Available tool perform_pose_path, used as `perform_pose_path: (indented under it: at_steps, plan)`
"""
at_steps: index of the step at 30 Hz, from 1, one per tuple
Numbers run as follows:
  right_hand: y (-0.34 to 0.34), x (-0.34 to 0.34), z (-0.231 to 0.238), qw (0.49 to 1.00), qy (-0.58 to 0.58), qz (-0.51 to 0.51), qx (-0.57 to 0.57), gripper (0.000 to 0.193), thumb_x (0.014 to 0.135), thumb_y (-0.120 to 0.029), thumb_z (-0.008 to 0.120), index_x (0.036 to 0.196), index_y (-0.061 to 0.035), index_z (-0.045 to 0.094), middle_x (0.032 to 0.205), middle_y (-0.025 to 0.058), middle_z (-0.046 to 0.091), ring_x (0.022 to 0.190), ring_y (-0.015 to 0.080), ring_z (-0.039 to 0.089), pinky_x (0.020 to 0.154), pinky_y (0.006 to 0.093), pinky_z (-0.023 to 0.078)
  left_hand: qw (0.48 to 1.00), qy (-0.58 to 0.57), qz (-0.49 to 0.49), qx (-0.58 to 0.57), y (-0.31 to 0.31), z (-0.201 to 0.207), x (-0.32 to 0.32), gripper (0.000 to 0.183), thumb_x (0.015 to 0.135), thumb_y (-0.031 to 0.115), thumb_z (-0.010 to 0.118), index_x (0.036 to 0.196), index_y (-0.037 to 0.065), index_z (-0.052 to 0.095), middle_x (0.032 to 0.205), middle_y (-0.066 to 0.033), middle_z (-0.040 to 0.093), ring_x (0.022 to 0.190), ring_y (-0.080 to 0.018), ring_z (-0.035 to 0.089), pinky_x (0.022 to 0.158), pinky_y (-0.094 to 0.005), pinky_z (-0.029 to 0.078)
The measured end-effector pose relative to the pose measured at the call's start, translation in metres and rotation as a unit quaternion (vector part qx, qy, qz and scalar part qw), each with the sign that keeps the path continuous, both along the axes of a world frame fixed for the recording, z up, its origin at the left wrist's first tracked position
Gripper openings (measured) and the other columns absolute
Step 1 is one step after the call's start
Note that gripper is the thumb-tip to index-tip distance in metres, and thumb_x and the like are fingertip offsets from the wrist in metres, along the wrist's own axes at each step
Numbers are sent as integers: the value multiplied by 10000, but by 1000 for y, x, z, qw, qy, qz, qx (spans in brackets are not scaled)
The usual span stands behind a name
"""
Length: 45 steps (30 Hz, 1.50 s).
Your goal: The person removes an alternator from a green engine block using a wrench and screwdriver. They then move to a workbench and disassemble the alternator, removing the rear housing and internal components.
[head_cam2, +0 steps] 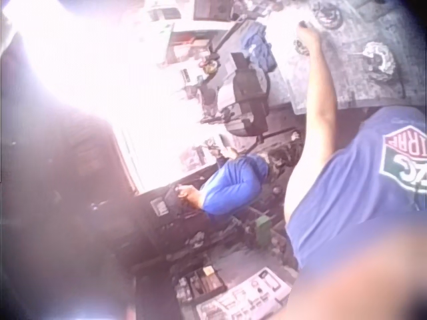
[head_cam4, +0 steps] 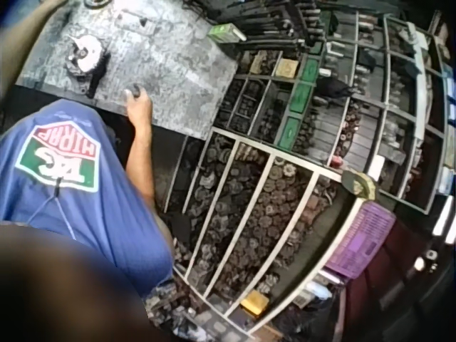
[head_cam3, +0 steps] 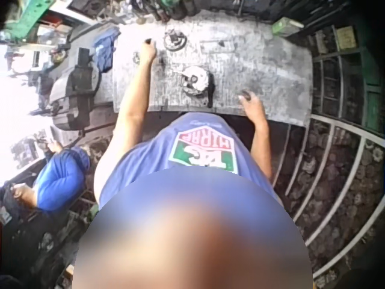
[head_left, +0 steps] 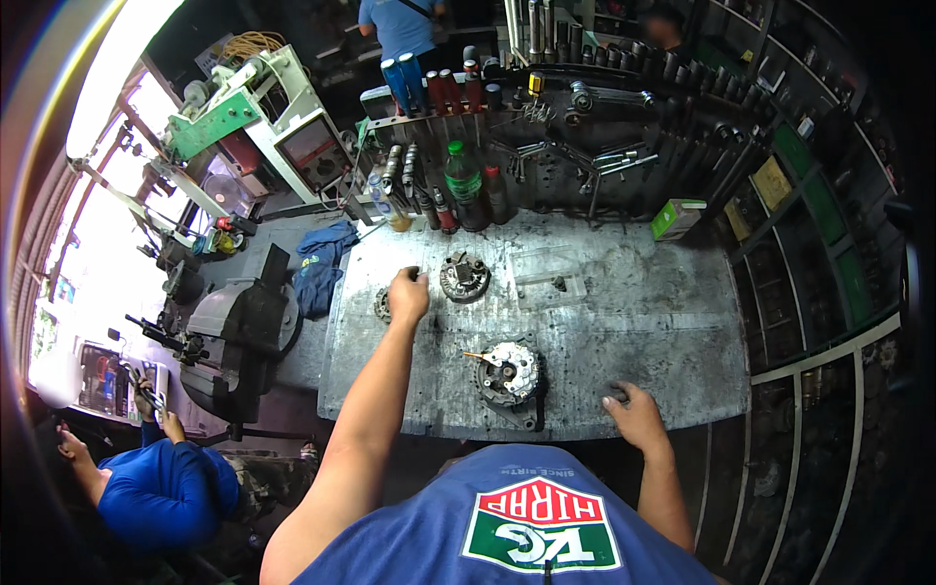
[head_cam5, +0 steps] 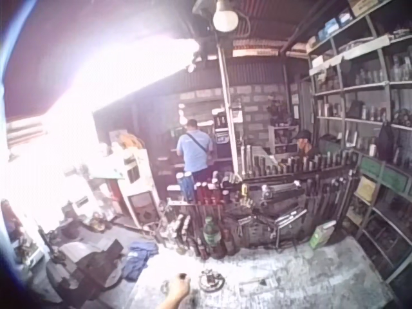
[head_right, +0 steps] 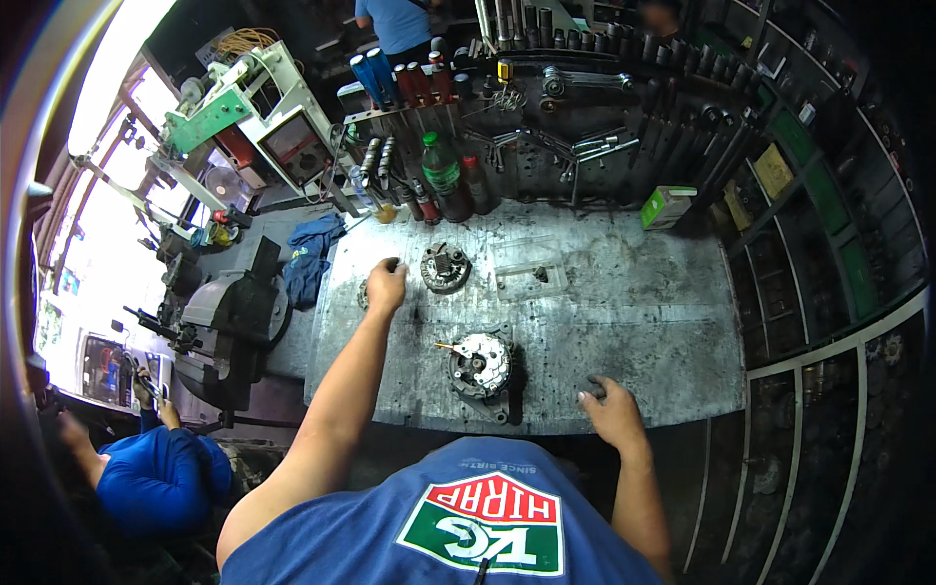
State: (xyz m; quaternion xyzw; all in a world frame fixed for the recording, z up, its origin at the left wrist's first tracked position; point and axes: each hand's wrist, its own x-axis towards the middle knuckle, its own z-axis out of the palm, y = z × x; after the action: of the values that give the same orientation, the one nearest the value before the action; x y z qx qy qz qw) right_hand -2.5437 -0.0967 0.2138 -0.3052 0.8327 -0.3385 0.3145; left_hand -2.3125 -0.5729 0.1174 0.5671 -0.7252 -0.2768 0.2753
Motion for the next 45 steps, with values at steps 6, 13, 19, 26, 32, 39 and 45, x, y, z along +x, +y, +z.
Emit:
perform_pose_path:
  at_steps: [6, 13, 19, 26, 32, 39, 45]
  plan:
    - [9, -14, -12, 998, 39, 36, 21, 519, 947, -236, 790, 1377, 36, 690, 1063, 243, 788, 939, 335, 776, 861, 419, 597, 984, -6, 172, -40, -11, -11, 111, 369, 921, 125, 684, 1249, -33, 748, 1272, -271, 740, 1220, -416, 698, 1100, -460, 522]
    - [-4, -2, -10, 994, 30, 77, 74, 540, 939, -253, 791, 1365, 62, 687, 1088, 286, 777, 1011, 384, 774, 909, 449, 593, 987, -121, 51, -88, 39, -7, 95, 638, 851, 359, 894, 1376, 51, 701, 1472, -280, 604, 1357, -437, 594, 1138, -495, 502]
    - [-20, 19, -4, 990, 62, 116, 57, 550, 940, -266, 785, 1369, 62, 681, 1098, 303, 766, 1040, 450, 749, 939, 488, 580, 982, -186, 37, -26, 32, 0, 82, 578, 823, 365, 909, 1323, 116, 763, 1544, -210, 571, 1363, -409, 580, 1139, -483, 506]
    - [-14, 28, 2, 994, 45, 82, 59, 563, 944, -272, 783, 1360, 89, 670, 1126, 317, 763, 1073, 441, 757, 948, 482, 589, 980, -150, -79, -107, 72, 21, 80, 609, 850, 333, 895, 1342, 30, 703, 1593, -270, 515, 1461, -469, 481, 1214, -504, 426]
    - [-35, 25, 15, 998, 23, 45, -39, 415, 937, -176, 776, 1284, 45, 721, 1100, 255, 766, 1020, 373, 752, 927, 423, 584, 939, 198, -252, 126, 192, 60, 62, 535, 921, 90, 807, 1420, -2, 640, 1472, -180, 621, 1412, -282, 584, 1139, -427, 522]
    - [-49, -9, 44, 964, 60, -7, -259, 221, 983, -5, 649, 1196, 21, 705, 1127, 180, 746, 1029, 316, 727, 926, 393, 564, 969, 88, -232, 11, 260, 74, 52, 985, 797, 176, 944, 1619, 29, 423, 1582, -232, 538, 1463, -374, 544, 1222, -467, 453]
    - [-29, -33, 45, 971, 177, 80, -138, 300, 939, -42, 742, 1231, 21, 712, 1163, 232, 741, 1077, 437, 717, 942, 478, 579, 972, 59, -225, 11, 269, 61, 51, 1050, 751, 199, 988, 1611, 11, 415, 1575, -249, 541, 1445, -397, 560, 1216, -462, 457]
